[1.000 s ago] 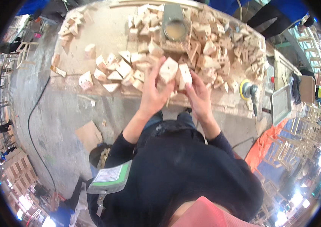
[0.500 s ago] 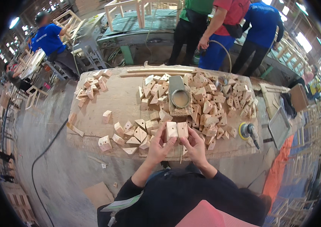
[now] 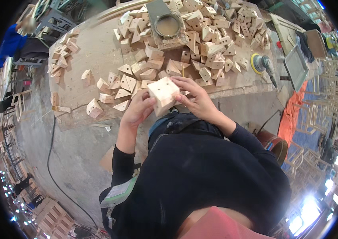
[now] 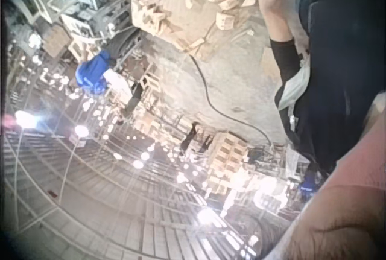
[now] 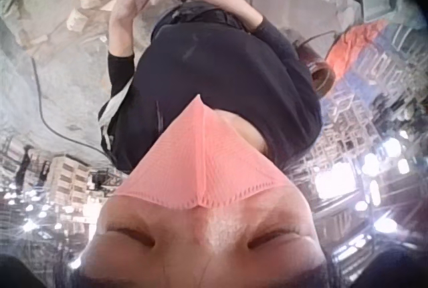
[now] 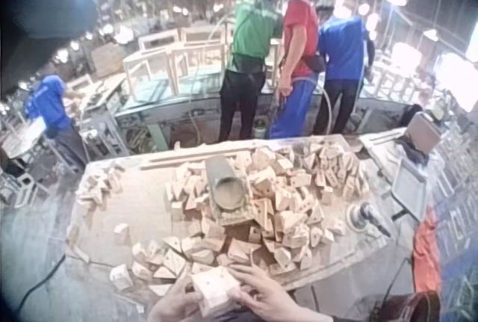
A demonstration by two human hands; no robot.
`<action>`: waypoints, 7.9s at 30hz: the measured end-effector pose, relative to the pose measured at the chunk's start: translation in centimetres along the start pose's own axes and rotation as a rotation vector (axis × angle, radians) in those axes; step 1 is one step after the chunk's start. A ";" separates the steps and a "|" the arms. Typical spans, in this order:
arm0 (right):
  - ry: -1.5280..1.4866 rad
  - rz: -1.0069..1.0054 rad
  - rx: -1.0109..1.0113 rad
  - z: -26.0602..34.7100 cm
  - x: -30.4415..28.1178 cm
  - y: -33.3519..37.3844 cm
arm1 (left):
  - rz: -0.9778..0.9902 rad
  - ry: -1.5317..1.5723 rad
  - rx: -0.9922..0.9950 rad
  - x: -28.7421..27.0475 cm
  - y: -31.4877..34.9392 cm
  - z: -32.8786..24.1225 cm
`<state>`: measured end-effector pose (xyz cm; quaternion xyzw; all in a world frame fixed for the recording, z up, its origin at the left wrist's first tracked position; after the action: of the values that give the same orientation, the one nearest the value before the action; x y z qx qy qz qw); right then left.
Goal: The person applies glue to small wooden blocks using a brush and assembles them into larger units. They pick up blocks, apply glue to specific faces, and press pieces together, repeating the process across multiple units.
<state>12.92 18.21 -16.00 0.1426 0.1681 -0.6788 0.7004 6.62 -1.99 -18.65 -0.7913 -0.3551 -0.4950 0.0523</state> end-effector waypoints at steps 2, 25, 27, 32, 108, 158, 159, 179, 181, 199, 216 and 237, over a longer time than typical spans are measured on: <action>0.270 0.011 0.039 -1.5 -0.5 0.5 | -0.037 0.057 0.078 -1.7 0.3 0.4; 1.078 0.145 0.058 -12.3 3.5 -0.1 | -0.177 0.309 0.301 -5.2 -1.2 -1.5; 1.110 -0.009 -0.070 -11.5 3.0 -0.3 | -0.203 0.296 0.299 -5.7 -1.2 -1.5; 1.244 0.094 -0.132 -10.5 4.1 -0.5 | -0.182 0.426 0.282 -6.1 -1.3 -1.7; -0.774 -0.403 0.272 -3.4 -9.5 -13.5 | 0.055 0.303 0.290 -2.9 -10.0 -5.9; -0.464 -0.201 -0.177 5.3 -8.7 -5.3 | 0.367 0.795 0.147 4.9 -5.7 -4.0; -0.481 -0.203 -0.163 5.1 -8.8 -5.2 | 0.311 0.739 0.180 5.1 -5.6 -4.1; -0.405 -0.557 -0.459 7.3 -4.8 -2.4 | -0.208 -0.598 1.222 10.0 -3.2 -5.8; -0.373 -0.523 -0.456 7.4 -4.7 -2.2 | -0.211 -0.601 1.231 10.0 -3.2 -5.8; -0.642 -0.522 -0.296 7.8 -4.0 -3.7 | -0.258 -0.634 1.299 9.1 -3.7 -7.0; -0.464 -0.383 -0.398 7.8 -2.6 -6.7 | -0.260 -0.598 1.279 7.2 -3.8 -9.1; -0.296 -1.117 0.172 -3.5 -16.7 -5.3 | -0.296 0.431 0.297 -13.7 -21.3 -26.2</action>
<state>7.15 34.63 -11.83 -0.0075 0.0624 -0.9692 0.2383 -29.53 -4.60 -22.39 -0.5913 -0.5157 -0.5965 0.1688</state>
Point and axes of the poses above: each hand's wrist, its own y-axis away from the middle knuckle, its own x-axis out of the palm, z = x × y, the point moved 2 cm from there along -y, towards the middle knuckle, and after that the axes turned 11 degrees about y, right-handed, at the moved point
